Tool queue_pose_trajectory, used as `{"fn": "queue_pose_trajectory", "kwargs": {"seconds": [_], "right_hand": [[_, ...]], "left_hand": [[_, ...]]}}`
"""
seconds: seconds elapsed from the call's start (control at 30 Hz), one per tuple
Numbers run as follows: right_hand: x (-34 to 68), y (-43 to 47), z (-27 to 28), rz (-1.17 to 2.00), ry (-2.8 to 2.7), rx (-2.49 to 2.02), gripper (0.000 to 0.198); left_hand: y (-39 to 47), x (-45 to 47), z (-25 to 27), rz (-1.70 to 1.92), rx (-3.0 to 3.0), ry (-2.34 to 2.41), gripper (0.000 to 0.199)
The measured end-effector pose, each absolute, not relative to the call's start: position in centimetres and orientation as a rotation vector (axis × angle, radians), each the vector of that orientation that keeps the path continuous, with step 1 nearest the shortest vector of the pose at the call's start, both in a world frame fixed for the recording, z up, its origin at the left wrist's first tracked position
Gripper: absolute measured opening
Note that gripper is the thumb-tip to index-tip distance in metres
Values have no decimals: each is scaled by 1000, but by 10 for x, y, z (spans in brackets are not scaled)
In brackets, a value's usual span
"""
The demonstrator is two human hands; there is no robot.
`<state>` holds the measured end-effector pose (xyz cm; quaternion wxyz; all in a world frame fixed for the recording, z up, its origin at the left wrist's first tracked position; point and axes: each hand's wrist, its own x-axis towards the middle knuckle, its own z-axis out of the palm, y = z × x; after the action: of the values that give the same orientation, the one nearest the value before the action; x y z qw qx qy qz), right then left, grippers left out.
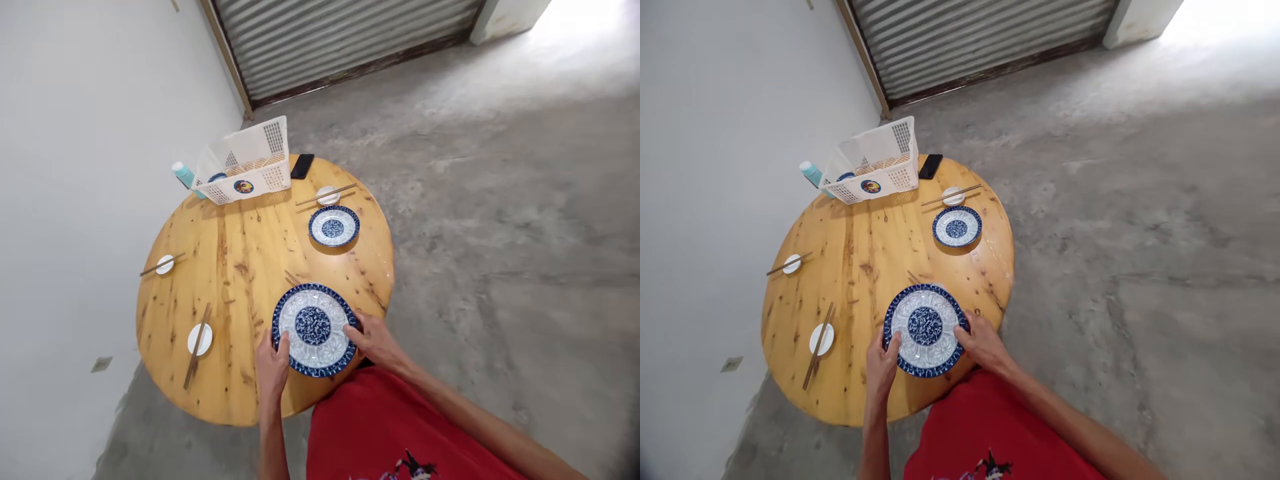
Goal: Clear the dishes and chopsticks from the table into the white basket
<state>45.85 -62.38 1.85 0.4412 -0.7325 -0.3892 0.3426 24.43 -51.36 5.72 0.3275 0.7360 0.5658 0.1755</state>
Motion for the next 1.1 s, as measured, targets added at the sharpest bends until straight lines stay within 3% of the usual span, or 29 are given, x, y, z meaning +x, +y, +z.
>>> {"fn": "queue_pose_trajectory", "kwargs": {"seconds": [0.4,0.87,1.1], "right_hand": [[528,-644,34,1067,-763,-1835,38],[740,-593,17,1134,-1164,-1778,37],[795,-549,10,1152,-1270,-1802,33]], "left_hand": [[-520,325,55,419,1938,1392,27],[-541,504,49,552,1654,1656,30],[-520,552,37,655,1535,1686,30]]}}
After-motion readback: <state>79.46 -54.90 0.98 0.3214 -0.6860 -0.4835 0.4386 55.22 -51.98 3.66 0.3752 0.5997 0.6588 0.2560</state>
